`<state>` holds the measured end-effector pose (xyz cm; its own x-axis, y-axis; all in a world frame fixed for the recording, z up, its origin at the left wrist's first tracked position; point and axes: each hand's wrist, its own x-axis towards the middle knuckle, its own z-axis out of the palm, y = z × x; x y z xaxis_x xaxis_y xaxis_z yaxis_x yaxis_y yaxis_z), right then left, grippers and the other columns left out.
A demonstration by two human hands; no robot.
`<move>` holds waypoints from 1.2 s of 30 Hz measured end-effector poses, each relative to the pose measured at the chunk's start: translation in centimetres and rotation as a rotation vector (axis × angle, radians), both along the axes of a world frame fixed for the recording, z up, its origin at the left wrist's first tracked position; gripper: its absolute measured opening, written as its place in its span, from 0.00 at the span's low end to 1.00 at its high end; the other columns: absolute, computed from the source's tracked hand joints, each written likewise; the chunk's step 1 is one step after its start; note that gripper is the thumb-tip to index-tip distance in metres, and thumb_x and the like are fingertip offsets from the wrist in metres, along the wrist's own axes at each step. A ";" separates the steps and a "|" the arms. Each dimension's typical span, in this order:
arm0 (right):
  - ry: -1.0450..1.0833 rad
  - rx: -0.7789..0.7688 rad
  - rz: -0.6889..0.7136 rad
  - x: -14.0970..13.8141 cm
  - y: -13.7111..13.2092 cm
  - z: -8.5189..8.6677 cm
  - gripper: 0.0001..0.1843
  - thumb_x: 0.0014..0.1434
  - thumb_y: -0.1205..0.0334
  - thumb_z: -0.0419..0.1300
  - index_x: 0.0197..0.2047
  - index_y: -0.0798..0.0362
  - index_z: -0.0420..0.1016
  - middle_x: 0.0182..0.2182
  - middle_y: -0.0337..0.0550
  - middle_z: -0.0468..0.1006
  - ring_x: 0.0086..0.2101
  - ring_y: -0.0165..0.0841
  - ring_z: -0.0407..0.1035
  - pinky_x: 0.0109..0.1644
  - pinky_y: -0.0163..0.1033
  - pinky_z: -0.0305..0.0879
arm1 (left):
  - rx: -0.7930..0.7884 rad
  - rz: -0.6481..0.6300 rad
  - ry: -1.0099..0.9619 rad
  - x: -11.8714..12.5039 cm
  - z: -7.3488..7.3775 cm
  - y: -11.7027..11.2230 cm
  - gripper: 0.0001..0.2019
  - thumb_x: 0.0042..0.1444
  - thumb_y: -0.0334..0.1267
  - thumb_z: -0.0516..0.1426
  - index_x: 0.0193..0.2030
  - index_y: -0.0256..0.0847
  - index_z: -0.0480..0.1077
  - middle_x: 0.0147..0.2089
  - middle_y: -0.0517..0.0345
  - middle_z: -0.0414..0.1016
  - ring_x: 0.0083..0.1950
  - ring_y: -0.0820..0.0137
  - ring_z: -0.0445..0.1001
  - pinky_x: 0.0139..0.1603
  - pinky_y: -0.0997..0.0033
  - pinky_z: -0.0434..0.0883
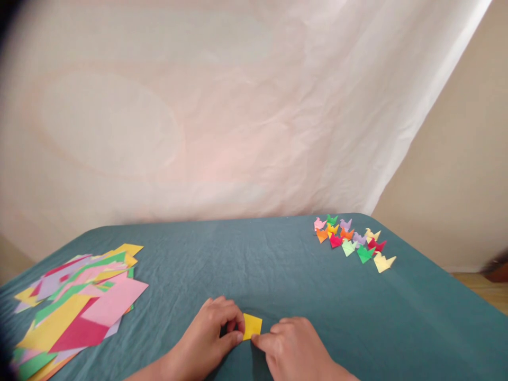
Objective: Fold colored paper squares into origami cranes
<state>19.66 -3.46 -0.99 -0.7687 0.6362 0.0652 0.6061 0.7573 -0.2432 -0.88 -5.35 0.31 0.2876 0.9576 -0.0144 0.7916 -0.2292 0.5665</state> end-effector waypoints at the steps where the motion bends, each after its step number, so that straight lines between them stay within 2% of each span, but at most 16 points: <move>1: 0.000 -0.009 -0.008 0.0 0.0 0.1 0.18 0.57 0.69 0.53 0.43 0.40 0.77 0.28 0.37 0.81 0.29 0.33 0.74 0.32 0.35 0.58 | 0.002 -0.002 -0.005 0.0 -0.1 0.0 0.06 0.47 0.29 0.59 0.31 0.44 0.72 0.28 0.65 0.70 0.36 0.71 0.65 0.39 0.69 0.55; 6: 0.045 -0.028 -0.050 0.2 0.0 0.2 0.17 0.57 0.70 0.51 0.37 0.41 0.79 0.28 0.36 0.82 0.29 0.31 0.74 0.31 0.34 0.57 | 0.057 -0.081 -0.017 -0.5 -1.0 0.2 0.09 0.54 0.34 0.59 0.38 0.54 0.76 0.32 0.63 0.72 0.38 0.70 0.67 0.41 0.69 0.55; 10: 0.013 0.051 -0.041 0.4 -0.1 0.0 0.15 0.56 0.70 0.53 0.37 0.45 0.79 0.25 0.37 0.81 0.27 0.32 0.73 0.30 0.35 0.57 | 0.134 -0.196 0.110 -1.0 -0.9 0.2 0.10 0.60 0.38 0.54 0.39 0.61 0.75 0.31 0.63 0.70 0.37 0.71 0.67 0.39 0.68 0.55; 13: -0.035 0.180 -0.007 0.2 -0.3 -0.3 0.14 0.53 0.71 0.55 0.41 0.48 0.76 0.24 0.38 0.80 0.25 0.34 0.73 0.28 0.37 0.56 | 0.193 -0.330 0.265 -1.2 0.1 0.1 0.13 0.62 0.37 0.50 0.42 0.59 0.73 0.31 0.61 0.70 0.37 0.69 0.66 0.39 0.66 0.55; 16: -0.105 0.315 0.053 -0.1 -0.5 -1.0 0.19 0.50 0.72 0.56 0.47 0.52 0.73 0.21 0.38 0.79 0.20 0.34 0.72 0.23 0.38 0.52 | 0.245 -0.447 0.424 -1.3 0.9 0.0 0.12 0.60 0.38 0.50 0.47 0.55 0.70 0.32 0.58 0.70 0.37 0.66 0.66 0.40 0.62 0.57; 20: -0.184 0.431 0.113 -0.3 -0.6 -1.7 0.25 0.47 0.73 0.57 0.52 0.58 0.69 0.18 0.38 0.78 0.16 0.34 0.70 0.19 0.39 0.46 | 0.276 -0.547 0.571 -1.5 0.7 -0.1 0.22 0.56 0.40 0.54 0.58 0.48 0.62 0.35 0.53 0.72 0.38 0.61 0.68 0.45 0.56 0.59; 23: -0.195 0.456 0.136 -0.2 -0.5 -1.7 0.24 0.47 0.73 0.57 0.51 0.61 0.69 0.17 0.38 0.77 0.15 0.34 0.70 0.18 0.39 0.45 | 0.235 -0.549 0.608 -1.7 0.8 -0.2 0.23 0.54 0.40 0.55 0.58 0.49 0.62 0.35 0.52 0.72 0.39 0.59 0.69 0.46 0.53 0.60; 26: -0.191 0.483 0.163 -0.2 -0.5 -1.7 0.21 0.50 0.72 0.56 0.49 0.62 0.69 0.16 0.39 0.76 0.15 0.33 0.69 0.18 0.38 0.46 | 0.162 -0.532 0.569 -1.6 1.9 -0.4 0.20 0.56 0.38 0.54 0.56 0.50 0.64 0.35 0.53 0.73 0.40 0.59 0.70 0.47 0.52 0.61; 28: -0.167 0.509 0.165 -0.2 -0.5 -1.9 0.16 0.53 0.71 0.55 0.47 0.61 0.70 0.15 0.39 0.75 0.14 0.33 0.68 0.19 0.38 0.47 | 0.089 -0.500 0.475 -1.3 2.8 -0.5 0.15 0.58 0.37 0.52 0.52 0.51 0.67 0.37 0.55 0.73 0.41 0.62 0.70 0.47 0.57 0.63; 30: -0.130 0.532 0.165 -0.3 -0.4 -2.1 0.11 0.57 0.70 0.53 0.43 0.59 0.71 0.14 0.39 0.75 0.14 0.32 0.67 0.19 0.37 0.48 | 0.057 -0.408 0.335 -0.6 3.4 -0.5 0.12 0.57 0.38 0.53 0.48 0.50 0.69 0.46 0.55 0.71 0.47 0.63 0.69 0.48 0.62 0.64; 32: -0.100 0.547 0.163 -0.3 -0.2 -2.3 0.08 0.58 0.70 0.52 0.38 0.57 0.71 0.15 0.39 0.75 0.14 0.32 0.67 0.20 0.36 0.49 | 0.076 -0.298 0.207 0.3 3.3 -0.1 0.15 0.54 0.37 0.56 0.50 0.46 0.67 0.53 0.54 0.67 0.53 0.64 0.65 0.54 0.64 0.62; 34: -0.084 0.534 0.138 -0.2 0.0 -2.1 0.07 0.57 0.69 0.54 0.37 0.54 0.72 0.17 0.39 0.76 0.16 0.33 0.69 0.21 0.36 0.51 | 0.074 -0.281 0.174 1.2 2.7 0.6 0.18 0.51 0.34 0.58 0.50 0.46 0.66 0.52 0.56 0.68 0.53 0.63 0.65 0.55 0.64 0.62; 36: -0.077 0.449 0.083 0.1 0.2 -1.6 0.08 0.55 0.69 0.56 0.39 0.50 0.74 0.19 0.38 0.78 0.19 0.34 0.71 0.23 0.35 0.52 | 0.068 -0.271 0.182 2.0 2.0 1.6 0.18 0.50 0.32 0.58 0.49 0.45 0.67 0.49 0.56 0.70 0.50 0.64 0.67 0.52 0.65 0.63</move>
